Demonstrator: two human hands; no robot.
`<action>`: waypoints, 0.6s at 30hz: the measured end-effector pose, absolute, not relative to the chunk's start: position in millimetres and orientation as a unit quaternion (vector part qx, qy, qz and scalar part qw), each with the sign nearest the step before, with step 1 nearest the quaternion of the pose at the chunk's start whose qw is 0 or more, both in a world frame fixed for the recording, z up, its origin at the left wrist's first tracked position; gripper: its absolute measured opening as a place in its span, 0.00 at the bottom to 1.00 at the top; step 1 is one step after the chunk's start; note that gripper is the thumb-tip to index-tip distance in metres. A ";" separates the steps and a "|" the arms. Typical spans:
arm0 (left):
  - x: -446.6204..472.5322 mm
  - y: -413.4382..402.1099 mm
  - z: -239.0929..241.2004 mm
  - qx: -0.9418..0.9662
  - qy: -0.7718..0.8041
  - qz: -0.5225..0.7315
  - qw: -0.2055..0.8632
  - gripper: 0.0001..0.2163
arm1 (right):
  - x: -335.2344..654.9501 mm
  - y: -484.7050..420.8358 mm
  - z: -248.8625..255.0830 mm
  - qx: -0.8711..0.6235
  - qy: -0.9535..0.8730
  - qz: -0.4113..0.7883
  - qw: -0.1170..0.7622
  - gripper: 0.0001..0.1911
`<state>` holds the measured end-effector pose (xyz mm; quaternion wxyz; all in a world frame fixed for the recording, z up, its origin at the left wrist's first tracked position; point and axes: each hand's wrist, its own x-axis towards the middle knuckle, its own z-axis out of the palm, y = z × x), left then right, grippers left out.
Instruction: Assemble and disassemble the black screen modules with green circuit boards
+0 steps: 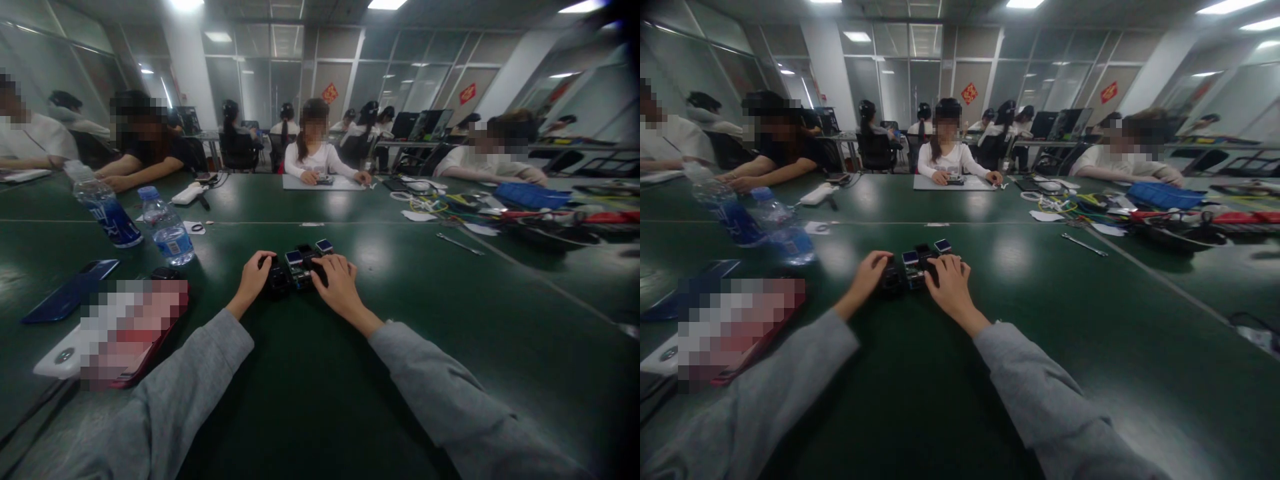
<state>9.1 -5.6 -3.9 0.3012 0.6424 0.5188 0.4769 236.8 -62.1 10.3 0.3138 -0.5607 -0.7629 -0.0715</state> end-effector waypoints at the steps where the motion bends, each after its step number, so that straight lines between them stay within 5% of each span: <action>1: 9.3 -5.1 -4.5 0.642 0.518 0.479 0.300 0.10 | 236.9 -61.9 9.9 -0.561 -0.763 -0.071 0.314 0.17; 18: 5.9 -6.0 -3.7 0.642 0.516 0.460 0.333 0.12 | 243.0 -64.9 10.8 -0.556 -0.764 -0.044 0.323 0.17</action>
